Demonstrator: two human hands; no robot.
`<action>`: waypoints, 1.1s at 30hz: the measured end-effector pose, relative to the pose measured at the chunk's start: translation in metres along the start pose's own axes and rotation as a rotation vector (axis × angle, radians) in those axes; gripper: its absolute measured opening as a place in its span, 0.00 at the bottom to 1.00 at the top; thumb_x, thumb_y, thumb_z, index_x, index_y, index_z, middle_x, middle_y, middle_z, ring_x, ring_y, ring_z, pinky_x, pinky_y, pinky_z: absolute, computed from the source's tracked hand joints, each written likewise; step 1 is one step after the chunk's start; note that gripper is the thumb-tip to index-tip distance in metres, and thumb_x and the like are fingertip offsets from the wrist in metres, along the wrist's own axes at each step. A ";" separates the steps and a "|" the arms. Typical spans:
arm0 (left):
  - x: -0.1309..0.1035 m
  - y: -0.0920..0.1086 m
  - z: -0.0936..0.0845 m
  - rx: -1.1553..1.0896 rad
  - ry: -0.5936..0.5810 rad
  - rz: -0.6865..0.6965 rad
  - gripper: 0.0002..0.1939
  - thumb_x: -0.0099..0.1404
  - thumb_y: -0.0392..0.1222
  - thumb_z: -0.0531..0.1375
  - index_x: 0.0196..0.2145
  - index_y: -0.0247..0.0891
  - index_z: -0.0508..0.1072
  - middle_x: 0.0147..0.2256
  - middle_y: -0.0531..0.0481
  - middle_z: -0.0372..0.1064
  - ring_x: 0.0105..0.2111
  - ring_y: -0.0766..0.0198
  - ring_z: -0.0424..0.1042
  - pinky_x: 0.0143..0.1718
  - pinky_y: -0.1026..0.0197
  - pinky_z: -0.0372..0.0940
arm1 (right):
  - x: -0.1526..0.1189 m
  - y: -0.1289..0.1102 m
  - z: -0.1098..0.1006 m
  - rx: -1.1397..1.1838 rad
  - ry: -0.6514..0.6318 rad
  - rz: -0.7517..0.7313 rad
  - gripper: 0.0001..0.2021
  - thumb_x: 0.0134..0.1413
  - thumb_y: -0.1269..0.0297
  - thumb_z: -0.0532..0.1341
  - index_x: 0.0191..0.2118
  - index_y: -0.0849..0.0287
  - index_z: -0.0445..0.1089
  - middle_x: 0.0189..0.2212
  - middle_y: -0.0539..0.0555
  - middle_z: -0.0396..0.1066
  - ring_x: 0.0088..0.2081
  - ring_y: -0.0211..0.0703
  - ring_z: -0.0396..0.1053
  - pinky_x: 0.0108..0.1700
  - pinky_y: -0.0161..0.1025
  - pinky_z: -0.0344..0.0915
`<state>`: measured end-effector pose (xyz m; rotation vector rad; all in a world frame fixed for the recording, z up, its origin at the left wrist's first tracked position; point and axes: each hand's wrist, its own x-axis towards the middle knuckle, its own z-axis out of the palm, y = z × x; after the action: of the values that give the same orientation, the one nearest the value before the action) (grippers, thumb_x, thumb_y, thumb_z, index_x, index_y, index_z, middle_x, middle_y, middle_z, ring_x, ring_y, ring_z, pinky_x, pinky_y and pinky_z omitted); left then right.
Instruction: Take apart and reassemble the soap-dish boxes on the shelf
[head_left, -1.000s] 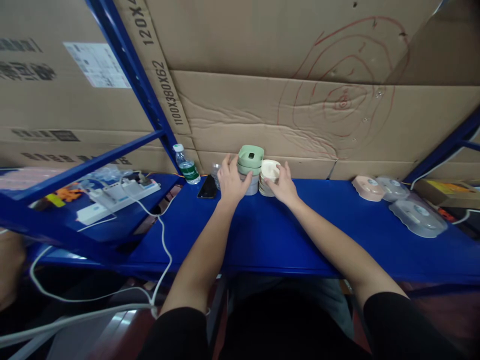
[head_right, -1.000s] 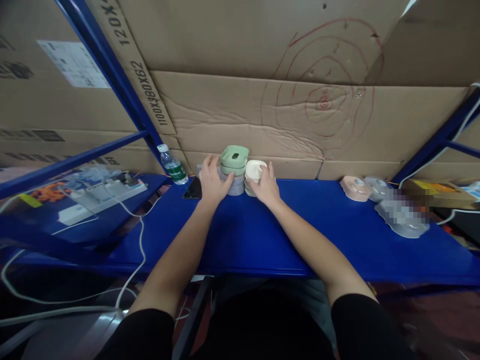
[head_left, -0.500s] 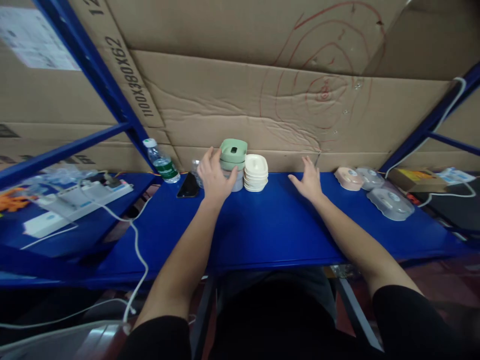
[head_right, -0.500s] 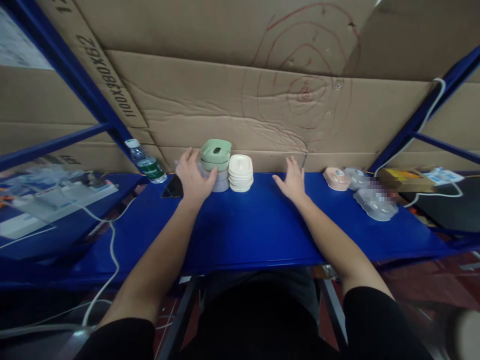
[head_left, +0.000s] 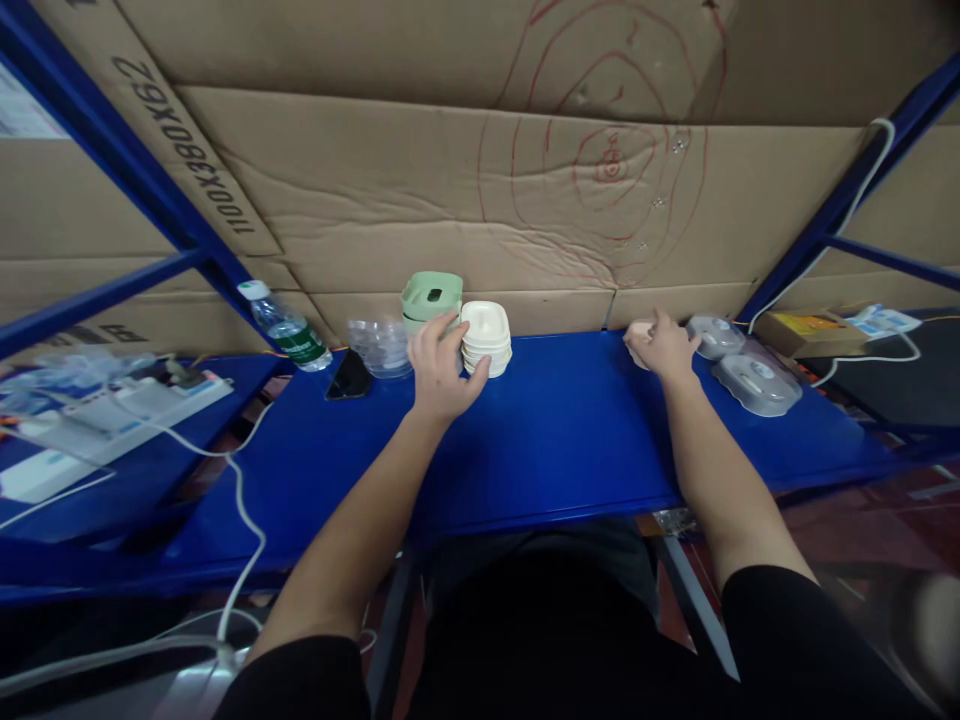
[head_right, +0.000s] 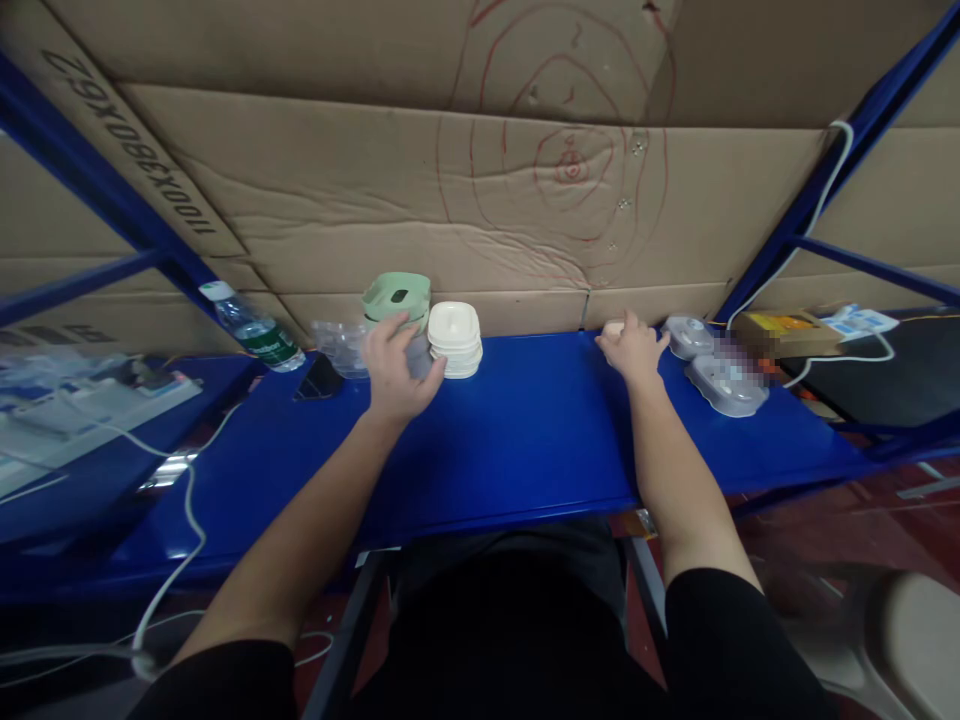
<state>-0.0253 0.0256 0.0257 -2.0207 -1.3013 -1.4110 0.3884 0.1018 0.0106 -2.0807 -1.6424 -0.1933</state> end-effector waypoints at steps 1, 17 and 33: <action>-0.001 0.001 0.001 -0.006 -0.019 0.006 0.30 0.64 0.58 0.61 0.58 0.39 0.69 0.61 0.33 0.66 0.64 0.40 0.63 0.66 0.37 0.54 | -0.002 -0.004 -0.001 0.009 0.014 -0.024 0.44 0.56 0.40 0.62 0.71 0.61 0.55 0.63 0.73 0.65 0.64 0.74 0.60 0.64 0.77 0.45; -0.012 0.020 0.018 -0.081 -0.278 0.179 0.26 0.66 0.54 0.61 0.57 0.39 0.73 0.59 0.35 0.70 0.62 0.42 0.67 0.62 0.39 0.61 | -0.043 -0.068 -0.018 0.605 -0.409 -0.661 0.40 0.42 0.50 0.75 0.63 0.52 0.71 0.64 0.60 0.69 0.64 0.64 0.66 0.67 0.62 0.59; -0.012 0.027 0.012 -0.171 -0.371 0.419 0.14 0.75 0.50 0.57 0.54 0.49 0.76 0.67 0.40 0.64 0.63 0.50 0.69 0.57 0.42 0.69 | -0.077 -0.092 -0.040 1.435 -1.467 -0.405 0.44 0.44 0.35 0.67 0.65 0.54 0.65 0.59 0.67 0.72 0.49 0.65 0.79 0.34 0.52 0.80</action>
<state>0.0029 0.0142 0.0155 -2.5729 -0.8231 -1.0149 0.2876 0.0318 0.0413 -0.5065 -1.7242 2.0797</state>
